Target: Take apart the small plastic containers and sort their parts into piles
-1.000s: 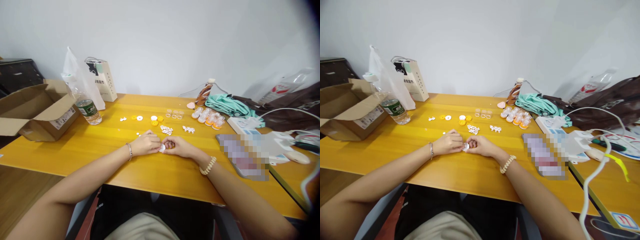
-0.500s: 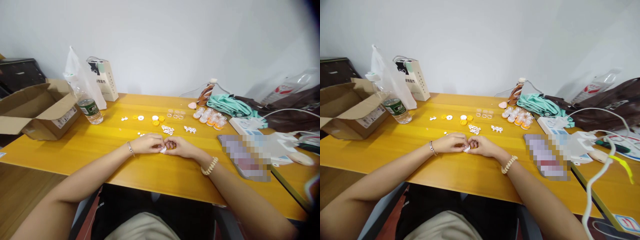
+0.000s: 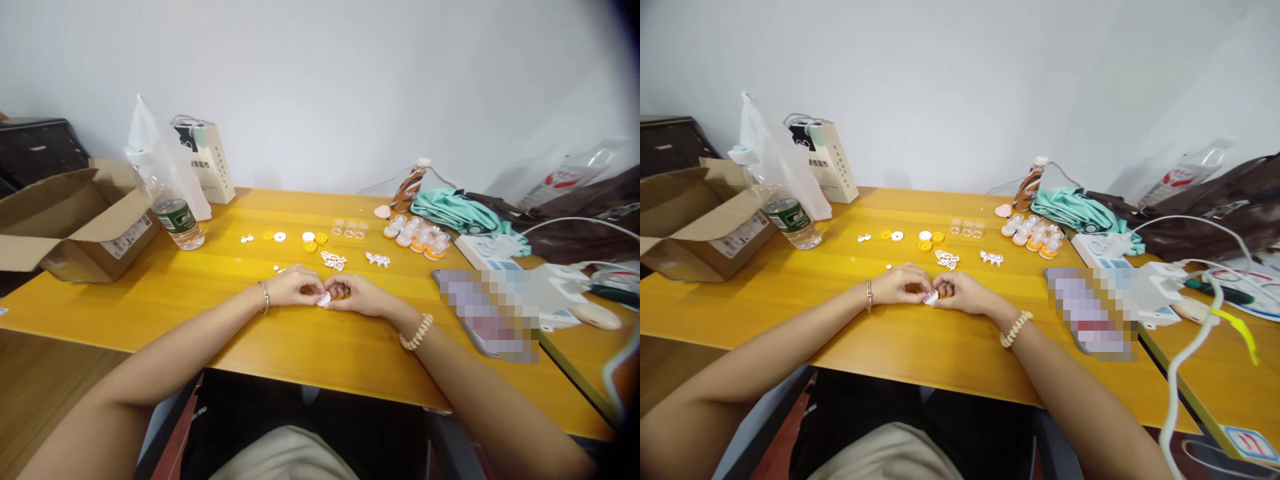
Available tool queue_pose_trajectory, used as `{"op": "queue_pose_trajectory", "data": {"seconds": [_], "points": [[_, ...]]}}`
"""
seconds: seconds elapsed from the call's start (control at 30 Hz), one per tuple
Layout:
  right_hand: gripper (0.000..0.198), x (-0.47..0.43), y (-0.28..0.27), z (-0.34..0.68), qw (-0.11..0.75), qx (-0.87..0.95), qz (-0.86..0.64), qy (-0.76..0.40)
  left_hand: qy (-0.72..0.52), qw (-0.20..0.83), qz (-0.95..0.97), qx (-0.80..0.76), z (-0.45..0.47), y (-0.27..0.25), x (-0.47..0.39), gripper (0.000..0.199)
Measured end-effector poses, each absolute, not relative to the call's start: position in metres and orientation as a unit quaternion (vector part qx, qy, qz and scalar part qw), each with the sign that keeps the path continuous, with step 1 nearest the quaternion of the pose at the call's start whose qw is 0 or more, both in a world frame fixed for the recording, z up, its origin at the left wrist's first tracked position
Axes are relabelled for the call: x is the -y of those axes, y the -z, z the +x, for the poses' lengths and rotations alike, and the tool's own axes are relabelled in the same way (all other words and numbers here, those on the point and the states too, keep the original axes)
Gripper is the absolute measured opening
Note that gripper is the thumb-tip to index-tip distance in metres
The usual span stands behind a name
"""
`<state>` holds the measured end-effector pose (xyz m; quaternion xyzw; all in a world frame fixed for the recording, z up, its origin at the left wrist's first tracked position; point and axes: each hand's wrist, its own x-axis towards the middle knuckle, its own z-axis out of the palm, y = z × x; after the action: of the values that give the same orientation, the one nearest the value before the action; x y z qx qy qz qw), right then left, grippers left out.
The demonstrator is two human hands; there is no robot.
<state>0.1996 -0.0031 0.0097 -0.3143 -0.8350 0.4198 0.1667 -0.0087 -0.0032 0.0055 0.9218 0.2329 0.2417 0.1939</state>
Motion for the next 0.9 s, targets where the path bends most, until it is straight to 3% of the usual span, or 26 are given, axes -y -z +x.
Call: {"op": "queue_pose_trajectory", "data": {"seconds": [0.3,0.57,0.9], "points": [[0.029,0.0055,-0.0115,0.1983,0.166,0.819,-0.334,-0.435,-0.232,0.27,0.893,-0.276,-0.0109,-0.0068,0.0049,0.017],[0.028,0.0048,-0.0115,0.1997,0.166,0.826,-0.327,-0.428,-0.289,0.456,0.773,-0.334,-0.0093,-0.0055,0.0048,0.02],[0.03,0.0054,-0.0118,0.1993,0.166,0.818,-0.334,-0.438,-0.336,0.528,0.709,-0.326,-0.0093,-0.0094,0.0053,0.018]]}}
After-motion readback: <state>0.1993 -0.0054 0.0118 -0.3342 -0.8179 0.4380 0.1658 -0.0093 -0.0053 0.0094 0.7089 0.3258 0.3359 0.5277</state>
